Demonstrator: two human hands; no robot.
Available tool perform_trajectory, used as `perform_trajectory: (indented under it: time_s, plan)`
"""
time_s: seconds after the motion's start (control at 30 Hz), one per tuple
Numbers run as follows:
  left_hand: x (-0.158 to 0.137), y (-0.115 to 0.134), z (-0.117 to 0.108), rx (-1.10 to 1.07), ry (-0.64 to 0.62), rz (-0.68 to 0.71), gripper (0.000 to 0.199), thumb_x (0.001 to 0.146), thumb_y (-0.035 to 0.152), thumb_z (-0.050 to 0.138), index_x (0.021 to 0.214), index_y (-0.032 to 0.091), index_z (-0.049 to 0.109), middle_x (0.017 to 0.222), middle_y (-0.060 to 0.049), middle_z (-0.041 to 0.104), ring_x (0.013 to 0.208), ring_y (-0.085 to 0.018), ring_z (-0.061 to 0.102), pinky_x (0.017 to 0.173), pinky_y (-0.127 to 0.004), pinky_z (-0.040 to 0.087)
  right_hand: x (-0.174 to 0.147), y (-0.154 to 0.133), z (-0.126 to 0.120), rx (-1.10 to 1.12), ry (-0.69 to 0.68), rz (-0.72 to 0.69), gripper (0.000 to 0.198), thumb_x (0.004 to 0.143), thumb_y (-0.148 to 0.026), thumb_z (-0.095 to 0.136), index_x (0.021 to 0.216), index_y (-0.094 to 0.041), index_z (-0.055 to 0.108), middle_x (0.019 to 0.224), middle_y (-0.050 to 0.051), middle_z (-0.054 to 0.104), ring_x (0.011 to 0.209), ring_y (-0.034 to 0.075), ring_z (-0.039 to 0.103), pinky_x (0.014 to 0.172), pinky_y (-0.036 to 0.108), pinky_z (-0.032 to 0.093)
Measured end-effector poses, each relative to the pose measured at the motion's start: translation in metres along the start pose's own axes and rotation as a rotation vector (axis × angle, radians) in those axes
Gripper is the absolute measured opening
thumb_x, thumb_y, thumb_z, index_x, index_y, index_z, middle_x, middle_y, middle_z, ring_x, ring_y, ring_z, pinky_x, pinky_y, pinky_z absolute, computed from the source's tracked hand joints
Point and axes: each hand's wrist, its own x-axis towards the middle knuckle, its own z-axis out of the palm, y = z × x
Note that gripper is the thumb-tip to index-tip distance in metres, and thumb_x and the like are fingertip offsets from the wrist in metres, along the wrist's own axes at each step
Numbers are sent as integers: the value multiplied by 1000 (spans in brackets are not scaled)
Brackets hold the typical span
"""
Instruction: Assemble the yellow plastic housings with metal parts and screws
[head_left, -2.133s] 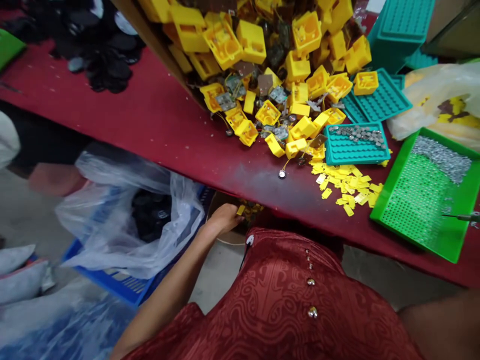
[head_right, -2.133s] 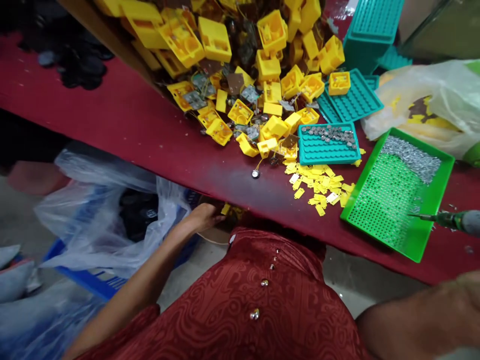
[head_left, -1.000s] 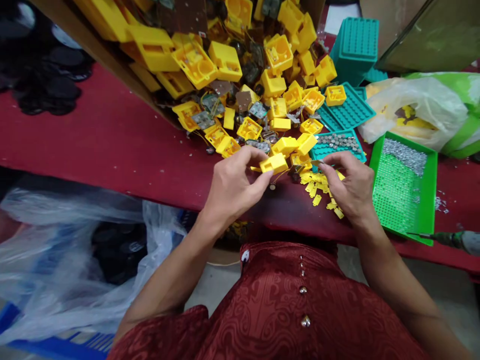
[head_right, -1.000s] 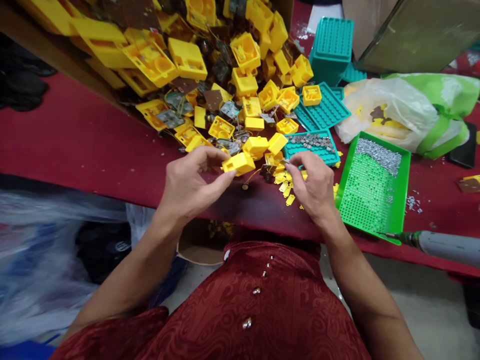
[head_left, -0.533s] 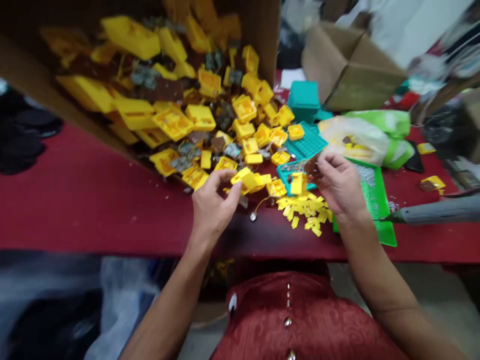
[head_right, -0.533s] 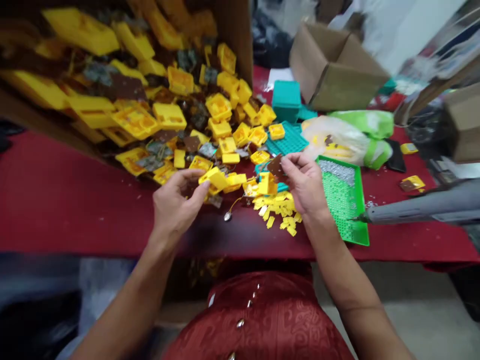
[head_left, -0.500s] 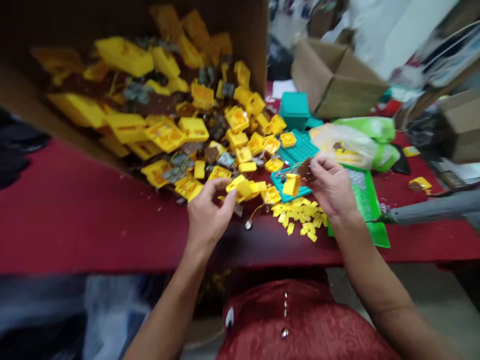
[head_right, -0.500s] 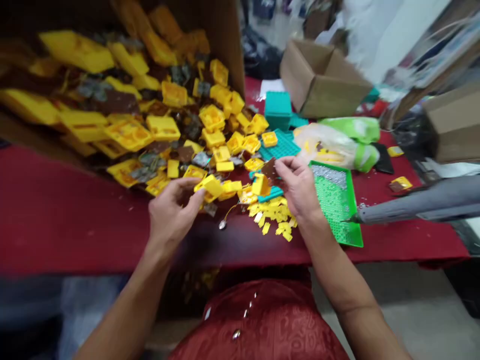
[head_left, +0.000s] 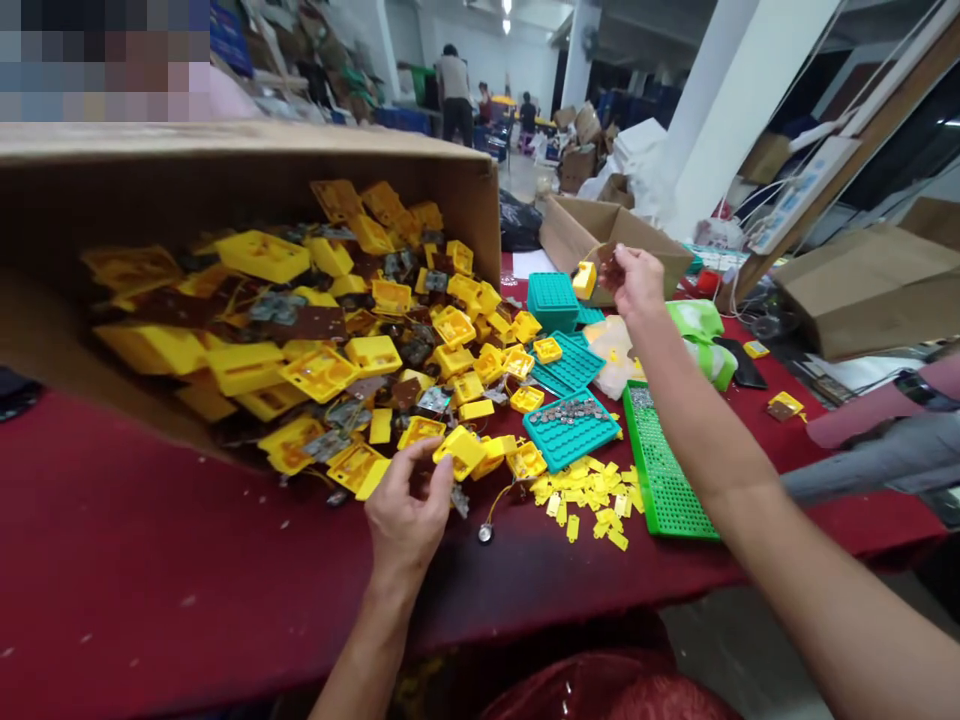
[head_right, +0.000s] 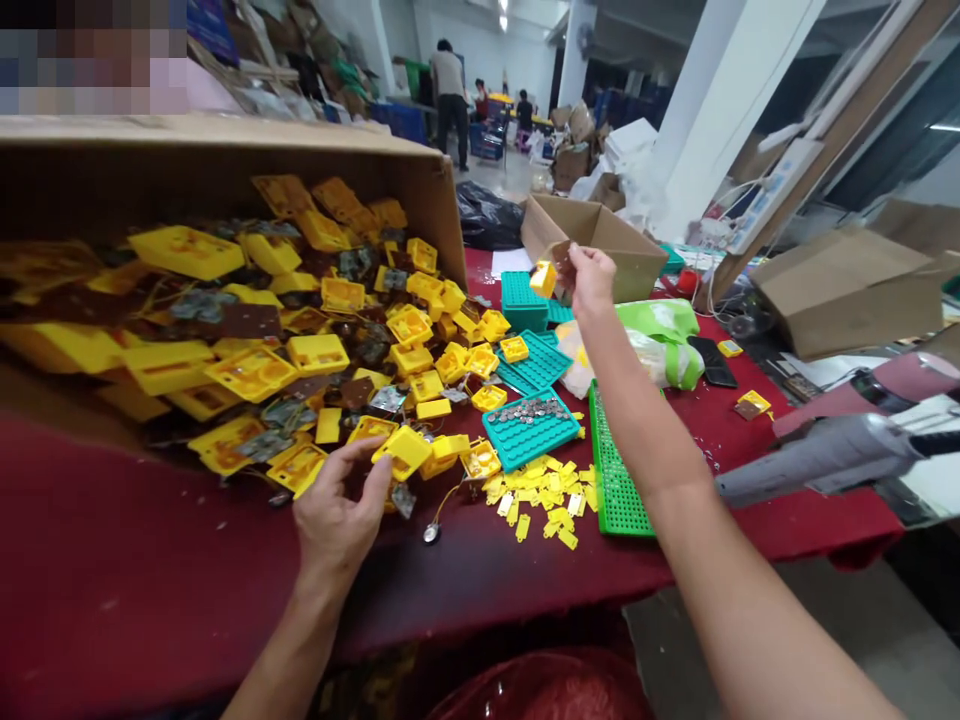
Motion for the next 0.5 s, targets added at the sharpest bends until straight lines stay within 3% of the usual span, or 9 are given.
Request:
perform_trajectory:
  time_s: [0.1, 0.17, 0.23, 0.37, 0.5]
  plan:
    - [0, -1, 0, 14, -6, 13, 33, 89, 46, 68, 103, 18, 77, 81, -4, 78, 57, -15, 65, 58, -27, 56, 41, -2, -5, -109, 89, 23, 19, 112, -15, 54, 93, -15, 53, 69, -7, 53, 56, 2, 50, 56, 12, 46]
    - [-1, -4, 0, 28, -24, 13, 33, 90, 46, 70, 105, 19, 78, 81, -3, 79, 57, -15, 66, 58, -26, 55, 64, 4, -13, -181, 130, 59, 15, 110, -23, 63, 101, -11, 61, 81, -3, 60, 66, 4, 57, 62, 14, 52]
    - [-3, -6, 1, 48, -2, 4, 31, 93, 45, 70, 107, 20, 79, 83, -3, 79, 58, -15, 66, 60, -26, 55, 84, 12, -21, -233, 161, 95, 25, 109, -35, 68, 114, -11, 67, 99, 3, 67, 82, 8, 64, 73, 20, 60]
    - [-9, -8, 3, 75, 66, -14, 26, 98, 43, 68, 107, 21, 78, 89, -3, 81, 61, -16, 66, 64, -29, 54, 119, 18, -32, -263, 193, 107, 40, 108, -44, 68, 133, -13, 66, 126, 10, 68, 110, 17, 69, 95, 35, 66]
    - [-11, -12, 3, 142, 75, 0, 22, 100, 42, 66, 108, 25, 77, 101, -4, 84, 75, -21, 75, 71, -32, 59, 150, 0, -34, -250, 173, 44, 42, 108, -44, 68, 137, -14, 66, 133, 11, 67, 118, 20, 68, 103, 40, 64]
